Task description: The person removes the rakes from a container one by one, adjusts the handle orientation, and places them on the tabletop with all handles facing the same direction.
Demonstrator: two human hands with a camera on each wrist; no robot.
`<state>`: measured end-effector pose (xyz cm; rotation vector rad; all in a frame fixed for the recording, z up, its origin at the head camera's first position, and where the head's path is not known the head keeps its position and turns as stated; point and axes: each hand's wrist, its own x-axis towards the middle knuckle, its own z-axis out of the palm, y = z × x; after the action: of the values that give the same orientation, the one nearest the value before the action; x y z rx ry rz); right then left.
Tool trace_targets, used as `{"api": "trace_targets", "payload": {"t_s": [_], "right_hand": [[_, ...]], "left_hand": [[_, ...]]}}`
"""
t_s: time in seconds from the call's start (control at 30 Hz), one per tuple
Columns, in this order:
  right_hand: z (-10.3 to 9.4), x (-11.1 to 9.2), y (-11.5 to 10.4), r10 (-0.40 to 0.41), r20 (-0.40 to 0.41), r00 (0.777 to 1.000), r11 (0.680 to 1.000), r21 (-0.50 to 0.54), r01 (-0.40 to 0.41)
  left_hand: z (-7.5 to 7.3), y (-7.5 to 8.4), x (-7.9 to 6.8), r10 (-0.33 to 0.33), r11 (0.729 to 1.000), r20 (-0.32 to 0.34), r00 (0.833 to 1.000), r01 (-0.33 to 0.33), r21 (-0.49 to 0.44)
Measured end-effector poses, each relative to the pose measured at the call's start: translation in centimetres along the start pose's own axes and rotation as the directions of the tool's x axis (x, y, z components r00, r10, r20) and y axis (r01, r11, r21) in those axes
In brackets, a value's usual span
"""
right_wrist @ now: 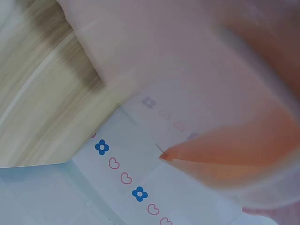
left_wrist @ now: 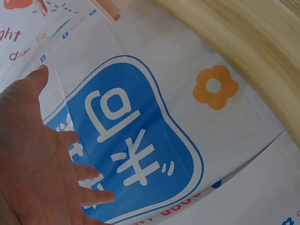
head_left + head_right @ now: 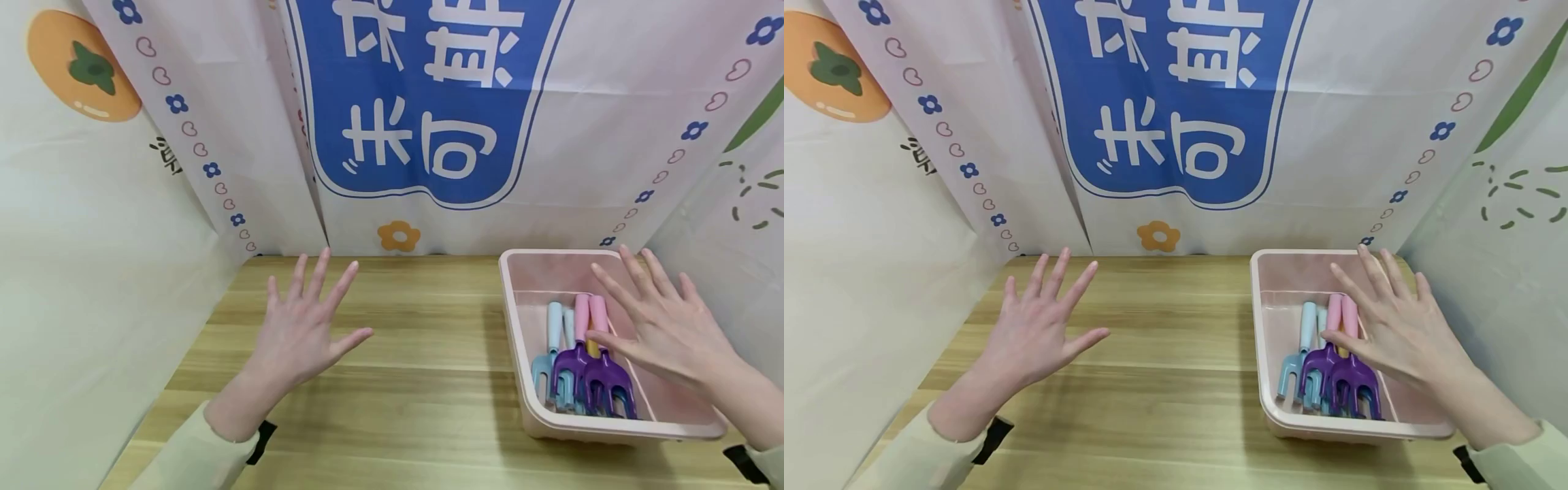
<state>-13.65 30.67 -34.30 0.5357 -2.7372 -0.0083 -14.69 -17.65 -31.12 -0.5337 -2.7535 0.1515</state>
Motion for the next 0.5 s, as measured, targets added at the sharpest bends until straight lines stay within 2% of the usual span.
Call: {"api": "trace_targets", "payload": {"t_s": [0.27, 0.5], "right_hand": [[0.0, -0.2, 0.9, 0.012, 0.019, 1.0, 1.0, -0.011, -0.012], [-0.2, -0.9, 2.0, 0.068, 0.042, 0.997, 0.998, 0.009, -0.068]], "left_hand": [[0.0, 0.4, 0.6, 0.02, 1.0, 0.008, 1.0, -0.02, -0.006], [0.1, 1.1, 1.3, 0.038, 0.999, 0.017, 0.999, -0.037, -0.022]]}}
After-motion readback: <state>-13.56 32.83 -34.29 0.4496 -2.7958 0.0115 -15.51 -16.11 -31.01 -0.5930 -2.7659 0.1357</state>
